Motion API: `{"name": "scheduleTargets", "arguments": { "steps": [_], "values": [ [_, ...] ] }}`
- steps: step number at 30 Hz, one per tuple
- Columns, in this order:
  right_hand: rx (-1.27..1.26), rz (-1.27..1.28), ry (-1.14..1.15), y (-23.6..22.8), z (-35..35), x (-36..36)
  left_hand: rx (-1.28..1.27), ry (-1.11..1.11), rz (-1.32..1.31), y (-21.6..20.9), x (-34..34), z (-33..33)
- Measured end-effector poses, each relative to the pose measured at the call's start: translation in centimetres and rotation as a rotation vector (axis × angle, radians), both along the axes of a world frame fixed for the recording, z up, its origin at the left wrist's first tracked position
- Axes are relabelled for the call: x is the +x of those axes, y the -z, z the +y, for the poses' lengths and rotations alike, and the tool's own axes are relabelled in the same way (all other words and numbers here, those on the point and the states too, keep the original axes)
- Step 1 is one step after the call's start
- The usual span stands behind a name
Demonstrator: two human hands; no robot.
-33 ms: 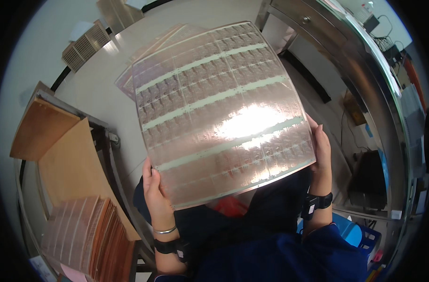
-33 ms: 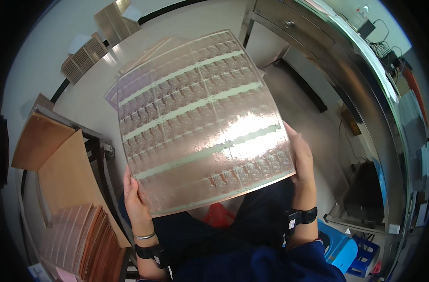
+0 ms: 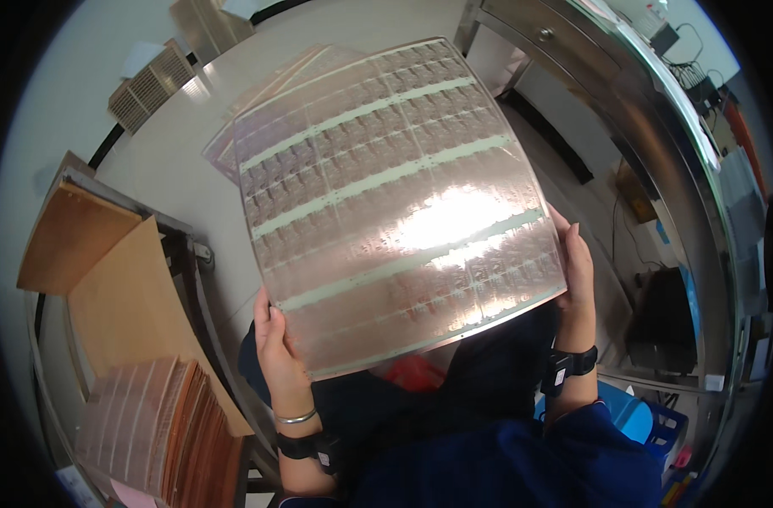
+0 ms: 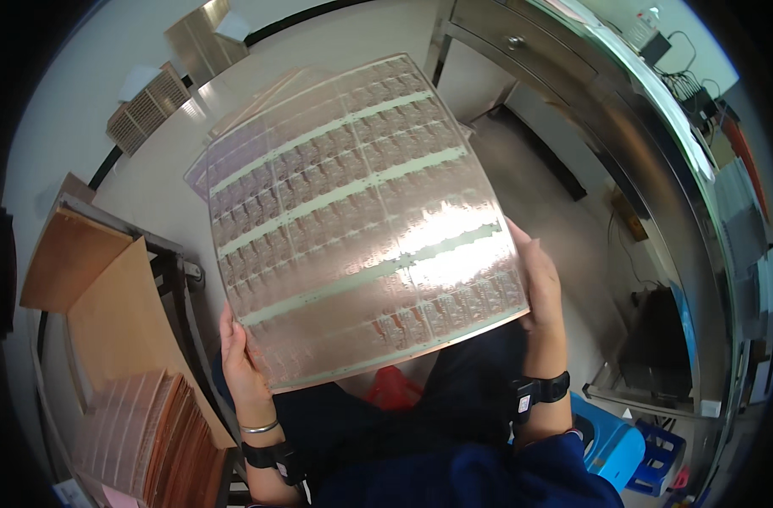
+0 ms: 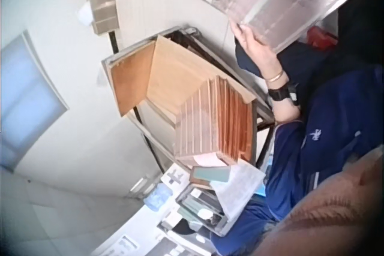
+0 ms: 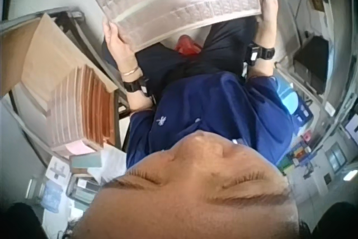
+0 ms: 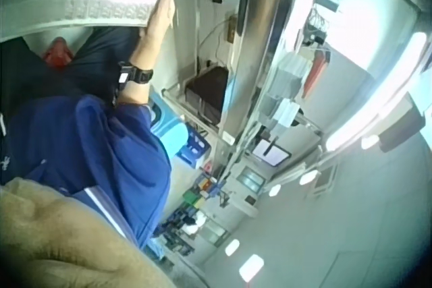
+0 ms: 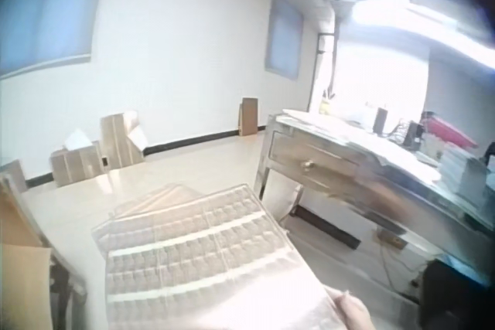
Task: Inspecting and organizing thin, shiny metal component sheets in an industrial environment.
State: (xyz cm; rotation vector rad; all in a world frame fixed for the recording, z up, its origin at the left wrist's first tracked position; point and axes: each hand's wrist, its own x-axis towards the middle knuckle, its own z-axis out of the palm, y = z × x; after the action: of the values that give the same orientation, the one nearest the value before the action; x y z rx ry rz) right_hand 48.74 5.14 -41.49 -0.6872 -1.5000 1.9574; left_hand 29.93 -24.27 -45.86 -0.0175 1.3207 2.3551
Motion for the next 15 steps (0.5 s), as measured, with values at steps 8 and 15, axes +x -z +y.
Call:
{"name": "scheduleTargets", "arguments": {
  "steps": [8, 15],
  "values": [
    [-0.070, 0.073, -0.010, -0.15, -0.18, 0.23, -0.007, 0.001, 0.049, -0.06, 0.17, 0.10],
    [-0.073, 0.088, -0.001, -0.33, -0.38, 0.55, 0.036, 0.025, 0.031, -0.01, 0.38, 0.28]
  ]
}}
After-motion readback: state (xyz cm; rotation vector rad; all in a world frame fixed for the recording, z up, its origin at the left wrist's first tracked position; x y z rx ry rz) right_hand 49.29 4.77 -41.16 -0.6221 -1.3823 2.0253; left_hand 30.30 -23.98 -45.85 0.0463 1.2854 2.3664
